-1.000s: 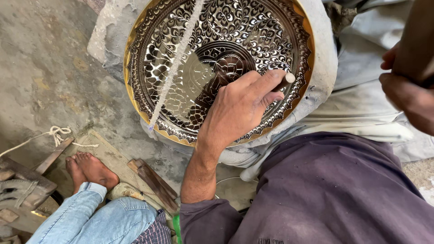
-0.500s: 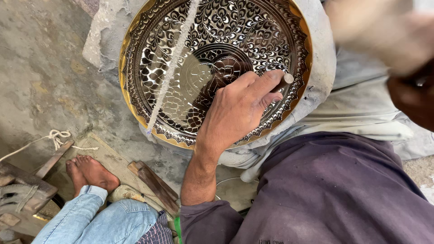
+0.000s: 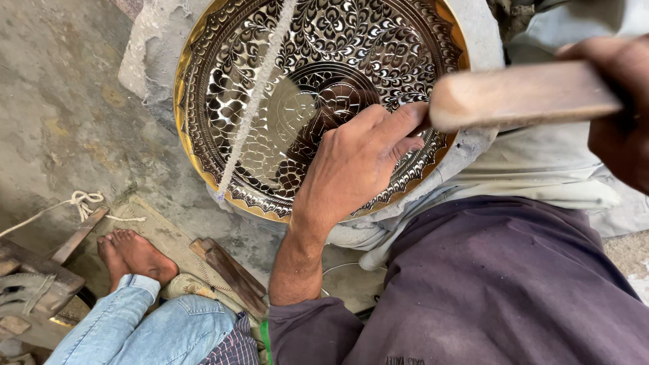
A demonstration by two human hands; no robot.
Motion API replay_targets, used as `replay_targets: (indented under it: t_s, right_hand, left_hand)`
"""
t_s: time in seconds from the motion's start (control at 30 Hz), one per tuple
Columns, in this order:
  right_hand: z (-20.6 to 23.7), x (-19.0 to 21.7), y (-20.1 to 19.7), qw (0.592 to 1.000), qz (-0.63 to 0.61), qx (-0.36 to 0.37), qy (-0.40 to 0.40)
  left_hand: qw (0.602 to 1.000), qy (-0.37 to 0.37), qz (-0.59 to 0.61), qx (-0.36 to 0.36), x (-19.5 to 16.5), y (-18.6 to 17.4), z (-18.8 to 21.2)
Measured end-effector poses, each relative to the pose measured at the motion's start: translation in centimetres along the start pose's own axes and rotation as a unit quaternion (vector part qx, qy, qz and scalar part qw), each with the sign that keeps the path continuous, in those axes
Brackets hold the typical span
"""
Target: The person sits on the floor of a workshop and hand-engraves an ornate pattern into a large round brass tray. They hold a small chisel against the tray surface with one hand and strike it with a wooden mallet held in the other hand, repositioning the chisel repeatedly to work the decorative design across the tray.
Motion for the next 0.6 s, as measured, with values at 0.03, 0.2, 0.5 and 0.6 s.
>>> replay_targets:
  t_s: [0.03,0.2,0.5,0.6]
  right_hand:
    - [-0.2,0.1,0.0,1.000,0.007,-0.001,0.015]
    - [-3.8,4.3,-2.6,0.992,-0.070,-0.067,0.085]
    - [-7.9,9.8,-4.7,0.988,0.012,-0.039,0.148]
    - [-7.6,10.2,-5.0,0.987,0.028,-0.029,0.155]
  left_hand:
    - [1.000,0.001,-0.001,0.002,0.0,0.0,-0.1]
    - [1.000,0.006,0.008,-0.006,-0.2,-0.4,0.0]
    - [1.000,0.008,0.010,-0.001,-0.3,-0.4,-0.1]
    - [1.000,0.010,0.012,0.000,-0.3,-0.3,-0.1]
Point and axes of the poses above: each hand's wrist, its own z-axis away from the middle knuckle, its own y-axis out of the palm, x = y × z, the point moved 5 cm from there along -z, towards the middle knuckle, and after that the axes turned 8 degrees about -z, right-handed, at the moved point
